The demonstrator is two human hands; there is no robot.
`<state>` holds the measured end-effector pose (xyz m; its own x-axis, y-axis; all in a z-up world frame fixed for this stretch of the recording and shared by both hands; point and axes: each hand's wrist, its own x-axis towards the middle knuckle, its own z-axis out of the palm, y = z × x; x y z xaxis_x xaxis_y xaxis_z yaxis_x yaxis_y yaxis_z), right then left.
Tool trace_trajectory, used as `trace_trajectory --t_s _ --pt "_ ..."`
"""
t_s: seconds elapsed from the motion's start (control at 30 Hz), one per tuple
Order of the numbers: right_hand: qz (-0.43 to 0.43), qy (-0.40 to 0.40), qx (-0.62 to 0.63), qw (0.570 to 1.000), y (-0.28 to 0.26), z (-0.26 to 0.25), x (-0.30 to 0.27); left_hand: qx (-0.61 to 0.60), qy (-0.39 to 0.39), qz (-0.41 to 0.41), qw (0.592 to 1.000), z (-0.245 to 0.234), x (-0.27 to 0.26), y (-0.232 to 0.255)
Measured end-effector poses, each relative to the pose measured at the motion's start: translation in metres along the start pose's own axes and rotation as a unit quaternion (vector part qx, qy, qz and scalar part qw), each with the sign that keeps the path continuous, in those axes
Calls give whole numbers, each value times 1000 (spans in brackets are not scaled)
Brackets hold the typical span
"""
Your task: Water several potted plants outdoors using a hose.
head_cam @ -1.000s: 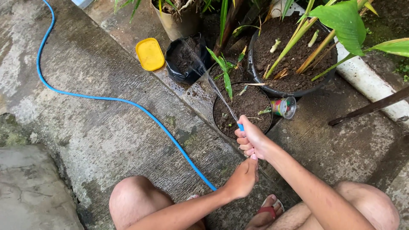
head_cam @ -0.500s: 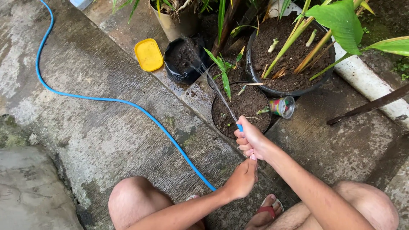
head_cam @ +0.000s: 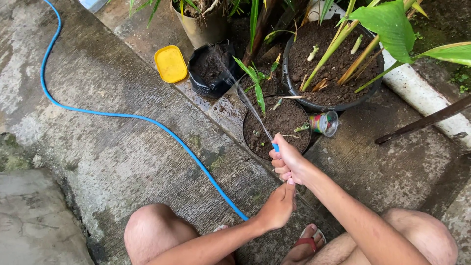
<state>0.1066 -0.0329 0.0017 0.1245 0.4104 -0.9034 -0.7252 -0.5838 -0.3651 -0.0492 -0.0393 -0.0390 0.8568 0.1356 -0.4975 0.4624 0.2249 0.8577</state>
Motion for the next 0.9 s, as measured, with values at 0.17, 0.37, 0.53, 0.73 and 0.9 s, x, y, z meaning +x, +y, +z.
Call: trace_trajectory --t_s 0.17,0.37,0.53,0.73,0.9 --pt "2 0 3 1000 0 -1 1 -7 -2 -5 1000 0 2 -1" --pt "1 5 -7 1000 -1 1 0 5 -1 -11 1000 1 2 -3" --pt "11 11 -13 1000 -2 2 -1 10 -4 -15 1000 0 1 1" --pt "-5 12 -20 1000 1 1 1 15 -7 -24 1000 -1 0 3" --pt "4 -2 -8 1000 -2 2 -1 -3 -1 -16 1000 1 2 -3"
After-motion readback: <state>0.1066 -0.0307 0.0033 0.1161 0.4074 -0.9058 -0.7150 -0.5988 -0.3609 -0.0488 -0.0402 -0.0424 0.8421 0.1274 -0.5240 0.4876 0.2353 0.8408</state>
